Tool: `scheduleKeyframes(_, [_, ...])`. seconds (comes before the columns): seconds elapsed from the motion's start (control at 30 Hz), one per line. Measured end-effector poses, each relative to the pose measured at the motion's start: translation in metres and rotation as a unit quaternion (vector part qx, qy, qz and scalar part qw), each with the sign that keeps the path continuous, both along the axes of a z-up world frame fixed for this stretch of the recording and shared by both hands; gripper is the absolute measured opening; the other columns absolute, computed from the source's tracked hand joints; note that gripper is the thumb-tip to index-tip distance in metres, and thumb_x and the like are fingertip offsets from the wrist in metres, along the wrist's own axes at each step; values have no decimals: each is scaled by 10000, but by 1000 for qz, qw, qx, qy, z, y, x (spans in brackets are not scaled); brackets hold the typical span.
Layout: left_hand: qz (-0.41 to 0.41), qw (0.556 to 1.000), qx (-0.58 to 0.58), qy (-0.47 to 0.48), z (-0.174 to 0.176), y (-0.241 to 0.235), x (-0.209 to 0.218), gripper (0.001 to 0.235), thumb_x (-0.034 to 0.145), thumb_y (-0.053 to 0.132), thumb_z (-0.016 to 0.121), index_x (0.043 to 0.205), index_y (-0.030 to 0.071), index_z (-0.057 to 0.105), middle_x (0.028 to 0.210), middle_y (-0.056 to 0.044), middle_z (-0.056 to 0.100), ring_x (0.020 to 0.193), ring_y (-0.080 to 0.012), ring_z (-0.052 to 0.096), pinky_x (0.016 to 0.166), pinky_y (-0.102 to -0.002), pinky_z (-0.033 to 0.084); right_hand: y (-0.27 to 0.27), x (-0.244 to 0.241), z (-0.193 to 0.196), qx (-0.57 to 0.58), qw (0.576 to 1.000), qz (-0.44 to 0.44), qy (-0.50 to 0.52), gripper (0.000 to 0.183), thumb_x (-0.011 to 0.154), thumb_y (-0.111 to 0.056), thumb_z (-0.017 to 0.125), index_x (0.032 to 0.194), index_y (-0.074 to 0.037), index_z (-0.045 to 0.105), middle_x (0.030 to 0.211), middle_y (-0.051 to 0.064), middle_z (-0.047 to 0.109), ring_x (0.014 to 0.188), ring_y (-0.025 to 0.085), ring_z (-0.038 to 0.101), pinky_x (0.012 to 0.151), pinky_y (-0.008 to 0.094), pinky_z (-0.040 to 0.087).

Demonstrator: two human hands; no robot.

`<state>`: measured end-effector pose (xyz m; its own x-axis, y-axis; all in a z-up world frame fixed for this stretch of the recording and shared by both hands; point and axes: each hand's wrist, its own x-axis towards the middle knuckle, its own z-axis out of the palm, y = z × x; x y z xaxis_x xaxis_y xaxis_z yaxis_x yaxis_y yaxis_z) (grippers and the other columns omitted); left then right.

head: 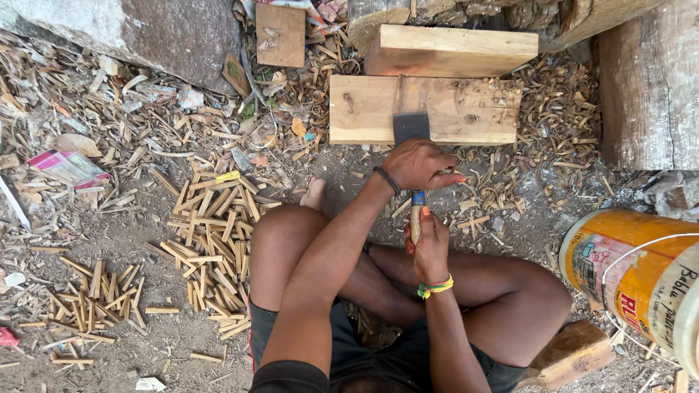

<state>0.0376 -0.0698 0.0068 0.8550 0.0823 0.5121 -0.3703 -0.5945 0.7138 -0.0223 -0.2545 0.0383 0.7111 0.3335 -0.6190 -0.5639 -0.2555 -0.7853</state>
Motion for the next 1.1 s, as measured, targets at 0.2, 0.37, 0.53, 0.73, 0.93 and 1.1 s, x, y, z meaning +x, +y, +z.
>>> scheduleKeyframes(0.2, [5,1000,1,12,-4,1,1,378,901,475,754,888,98,738,687,-95,710,646,-308,712,588,-438,553,-1,0,-5,3,1000,-14,19,427,1075,-421,455,930,-39,581,647,39,540,424,86,419,368,244,320])
scheduleKeyframes(0.37, [-14,999,-6,45,-8,-2,5,397,907,504,728,899,107,750,684,-65,730,628,-266,731,569,-415,560,1,2,-5,5,998,-36,56,434,1072,-428,453,948,-33,583,650,45,544,411,90,404,361,241,310])
scheduleKeyframes(0.53, [-5,1000,3,28,-5,-5,2,387,916,507,712,890,123,753,705,-66,733,654,-267,737,589,-405,573,-1,-1,2,9,999,-25,46,439,1074,-424,450,968,-25,600,654,44,534,417,88,404,365,236,310])
scheduleKeyframes(0.73, [1,999,-7,38,-1,-3,1,390,912,495,720,844,112,748,714,-76,742,654,-273,736,583,-413,566,2,-2,2,0,999,-28,35,412,1078,-414,453,948,-40,567,661,49,541,431,87,408,371,238,320])
scheduleKeyframes(0.93, [-8,999,-4,51,-7,-2,3,398,927,495,734,844,106,752,688,-83,731,642,-278,732,598,-419,570,1,-1,-2,-2,999,-31,34,391,1065,-401,461,957,-45,581,671,51,556,447,90,430,379,241,343])
scheduleKeyframes(1.1, [3,1000,-6,31,-4,-2,4,401,910,503,725,874,105,750,708,-82,736,653,-282,730,590,-415,567,0,0,-5,11,998,-41,55,422,1079,-412,456,964,-26,584,664,54,541,436,90,409,372,235,323])
